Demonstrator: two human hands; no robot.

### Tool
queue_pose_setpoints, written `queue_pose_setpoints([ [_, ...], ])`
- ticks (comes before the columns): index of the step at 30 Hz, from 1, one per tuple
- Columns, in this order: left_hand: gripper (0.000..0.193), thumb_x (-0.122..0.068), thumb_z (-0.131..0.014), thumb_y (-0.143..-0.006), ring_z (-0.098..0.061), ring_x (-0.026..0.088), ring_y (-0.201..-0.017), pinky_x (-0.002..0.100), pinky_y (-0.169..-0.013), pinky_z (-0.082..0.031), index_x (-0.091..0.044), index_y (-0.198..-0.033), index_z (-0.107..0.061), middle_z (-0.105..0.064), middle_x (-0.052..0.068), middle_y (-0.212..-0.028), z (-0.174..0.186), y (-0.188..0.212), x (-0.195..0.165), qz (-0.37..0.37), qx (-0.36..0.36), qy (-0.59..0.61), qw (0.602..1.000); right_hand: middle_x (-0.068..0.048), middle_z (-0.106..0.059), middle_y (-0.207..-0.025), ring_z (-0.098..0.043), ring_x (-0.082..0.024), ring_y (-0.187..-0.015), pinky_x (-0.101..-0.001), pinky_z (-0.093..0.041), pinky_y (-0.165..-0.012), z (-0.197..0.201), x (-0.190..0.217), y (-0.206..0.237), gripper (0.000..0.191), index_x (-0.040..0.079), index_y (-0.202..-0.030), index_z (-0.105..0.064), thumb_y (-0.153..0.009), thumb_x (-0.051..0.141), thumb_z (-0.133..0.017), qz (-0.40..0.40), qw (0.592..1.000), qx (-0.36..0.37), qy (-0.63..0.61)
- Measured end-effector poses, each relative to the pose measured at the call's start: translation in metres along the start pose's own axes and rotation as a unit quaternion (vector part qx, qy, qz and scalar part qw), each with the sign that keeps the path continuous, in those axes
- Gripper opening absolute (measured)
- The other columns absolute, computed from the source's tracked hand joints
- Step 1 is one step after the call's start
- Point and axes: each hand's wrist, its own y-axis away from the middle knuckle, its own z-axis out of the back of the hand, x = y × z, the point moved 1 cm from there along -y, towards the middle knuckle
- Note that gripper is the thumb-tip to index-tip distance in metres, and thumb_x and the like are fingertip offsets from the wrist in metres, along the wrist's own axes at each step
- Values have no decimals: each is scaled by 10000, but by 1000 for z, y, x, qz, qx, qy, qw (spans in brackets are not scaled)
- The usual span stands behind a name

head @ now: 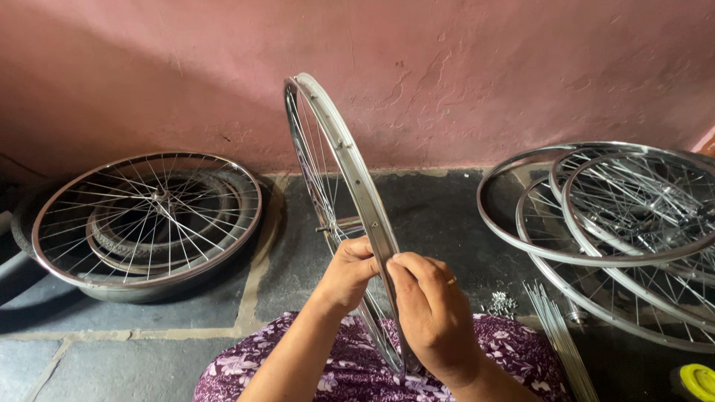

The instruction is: The person assembles a bicycle wheel by inserting spokes into the hub and rim. They repeatedly thread each spoke through the rim holes and secure it at the hub, rotating the wheel to access different positions.

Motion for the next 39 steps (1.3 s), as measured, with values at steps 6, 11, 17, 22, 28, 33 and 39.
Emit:
queue_pose_setpoints([
  [6, 227, -212, -825, -908, -658, 126, -896, 303, -831, -536, -21, -1020, -774, -739, 19, -959, -2, 2, -3, 8, 10, -3, 1000, -133, -636, -1141, -675, -260, -949, -357, -560, -805, -1, 0, 1, 282, -63, -1146, -670, -872, -63, -733, -31, 999, -20, -9],
  [11, 217, -204, -813, -913, -655, 126, -888, 300, -824, -526, -28, -1035, -779, -738, 25, -956, -6, 1, -7, 14, 2, -1, 1000, -137, -636, -1135, -675, -261, -935, -352, -564, -806, -5, -5, 2, 262, -50, -1131, -667, -878, -65, -733, -39, 999, -25, -24],
  [17, 215, -201, -824, -905, -654, 131, -938, 317, -867, -522, -28, -1027, -785, -728, 15, -990, -6, -1, -3, 6, 2, -5, 1000, -127, -636, -1135, -684, -268, -962, -357, -568, -818, -5, -8, 8, 258, -55, -1116, -670, -865, -80, -728, -18, 999, -24, -25],
  [22, 197, -202, -823, -904, -659, 133, -937, 321, -885, -526, -34, -1000, -784, -734, 7, -980, 0, -3, 0, 4, 23, 4, 1000, -134, -637, -1171, -672, -267, -1033, -310, -580, -840, -4, -10, 13, 281, -71, -1138, -685, -866, -41, -749, 21, 1000, 8, -20],
  [28, 206, -163, -832, -912, -667, 131, -932, 324, -889, -529, -33, -1058, -767, -745, 17, -990, 3, -5, 4, 17, 46, 16, 999, -115, -643, -1192, -652, -294, -1044, -375, -552, -874, 1, -1, 10, 320, -35, -1137, -709, -820, 2, -709, 0, 999, 6, 43],
  [33, 295, -222, -811, -914, -680, 124, -1006, 330, -948, -540, -31, -1133, -757, -750, 17, -1068, -1, 0, 4, 38, 25, 8, 999, -136, -606, -1269, -570, -332, -1189, -444, -466, -1025, 5, -11, -16, 341, 41, -1129, -703, -790, 59, -737, -58, 996, -7, -66],
  [39, 383, -294, -776, -890, -691, 131, -1078, 333, -970, -535, -80, -1204, -726, -753, 20, -1126, -10, -1, 2, 72, 12, -6, 997, -196, -412, -1522, -434, -374, -1361, -445, -430, -1086, -35, -37, -71, 748, 6, -1358, -570, -705, 184, -888, -84, 982, 24, -169],
])
